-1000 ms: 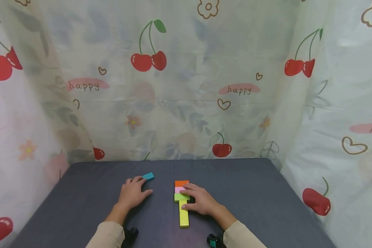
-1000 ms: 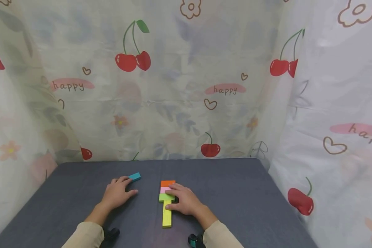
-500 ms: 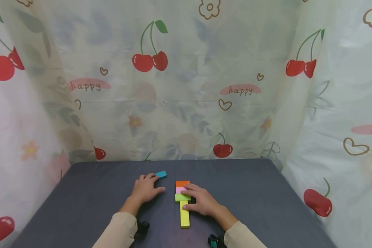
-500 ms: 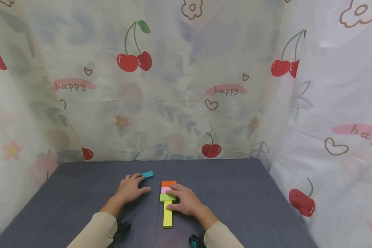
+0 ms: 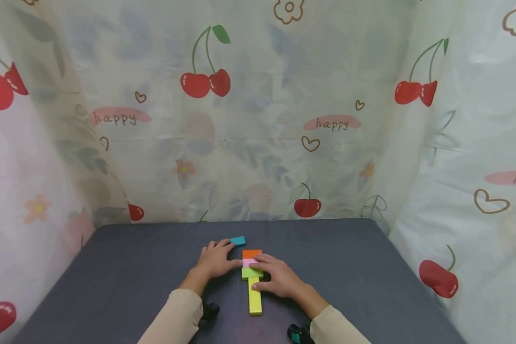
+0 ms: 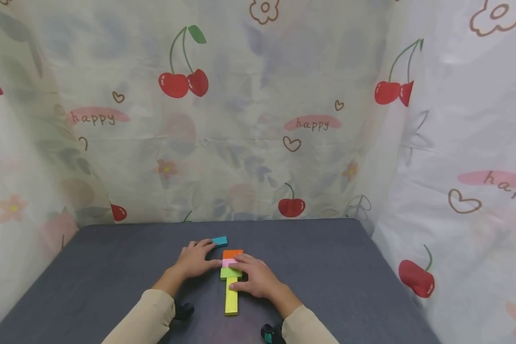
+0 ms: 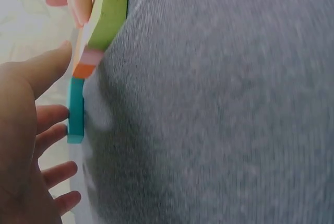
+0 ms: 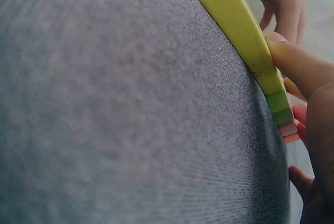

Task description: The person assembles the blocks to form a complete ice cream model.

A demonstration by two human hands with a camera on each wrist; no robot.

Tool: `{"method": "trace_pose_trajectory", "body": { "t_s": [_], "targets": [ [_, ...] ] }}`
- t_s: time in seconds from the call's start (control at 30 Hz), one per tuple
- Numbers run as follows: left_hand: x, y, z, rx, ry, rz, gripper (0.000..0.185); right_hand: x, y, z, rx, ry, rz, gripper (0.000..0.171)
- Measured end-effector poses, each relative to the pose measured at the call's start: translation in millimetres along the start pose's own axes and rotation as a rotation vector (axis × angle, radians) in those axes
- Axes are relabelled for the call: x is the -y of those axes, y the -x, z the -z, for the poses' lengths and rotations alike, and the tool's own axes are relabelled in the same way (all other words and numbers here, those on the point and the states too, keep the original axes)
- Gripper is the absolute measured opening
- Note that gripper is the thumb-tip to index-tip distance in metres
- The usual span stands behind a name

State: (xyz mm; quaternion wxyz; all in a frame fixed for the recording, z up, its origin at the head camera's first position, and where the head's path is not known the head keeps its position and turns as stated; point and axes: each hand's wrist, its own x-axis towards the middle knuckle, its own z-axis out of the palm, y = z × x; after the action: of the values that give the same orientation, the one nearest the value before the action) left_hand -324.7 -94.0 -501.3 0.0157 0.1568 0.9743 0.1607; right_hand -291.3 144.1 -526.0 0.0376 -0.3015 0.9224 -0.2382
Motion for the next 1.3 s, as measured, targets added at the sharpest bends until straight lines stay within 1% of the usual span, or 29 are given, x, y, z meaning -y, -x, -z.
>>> {"method": "trace_pose_trajectory", "body": {
  "t_s": [0.17, 0.4, 0.57, 0.67, 0.77, 0.83, 0.97, 1.07, 1.3],
  "targets": [
    [-7.5, 0.4, -1.8, 0.016, 0.015, -0.027, 0.073, 0.2, -0.5, 1.0, 0.003, -0.001, 0.004, 0.066],
    [-12.4, -2.1, -7.7, 0.024, 0.029, -0.106, 0.077, -0.1, -1.0, 1.7, 0.005, -0.005, -0.011, 0.067],
    [-15.0, -2.4, -9.9, 0.042, 0.040, -0.138, 0.081, -0.7, -0.6, 2.1, 0.008, -0.009, -0.008, 0.066],
    [-15.6, -2.8, -11.4, 0.044, 0.046, -0.151, 0.083, -1.0, -0.1, 1.8, 0.006, -0.012, -0.007, 0.065],
    [-15.2, -2.4, -12.7, 0.030, 0.064, -0.168, 0.083, -1.2, 0.4, 1.2, 0.003, -0.009, -0.002, 0.064],
    [-14.0, -2.4, -14.4, 0.019, 0.055, -0.168, 0.083, -1.2, 0.6, 1.0, 0.001, -0.012, 0.004, 0.064],
    [-11.6, -1.6, -17.2, -0.024, 0.008, -0.153, 0.085, -1.5, 0.6, 0.9, -0.006, -0.015, 0.010, 0.065],
    [-10.9, -1.2, -17.7, -0.036, -0.022, -0.148, 0.085, -2.0, 0.2, 0.7, -0.013, -0.010, 0.007, 0.064],
    [-13.2, -0.1, -16.0, -0.010, -0.046, -0.146, 0.082, -1.2, 0.7, -0.5, -0.005, -0.009, 0.008, 0.064]
  ]
}}
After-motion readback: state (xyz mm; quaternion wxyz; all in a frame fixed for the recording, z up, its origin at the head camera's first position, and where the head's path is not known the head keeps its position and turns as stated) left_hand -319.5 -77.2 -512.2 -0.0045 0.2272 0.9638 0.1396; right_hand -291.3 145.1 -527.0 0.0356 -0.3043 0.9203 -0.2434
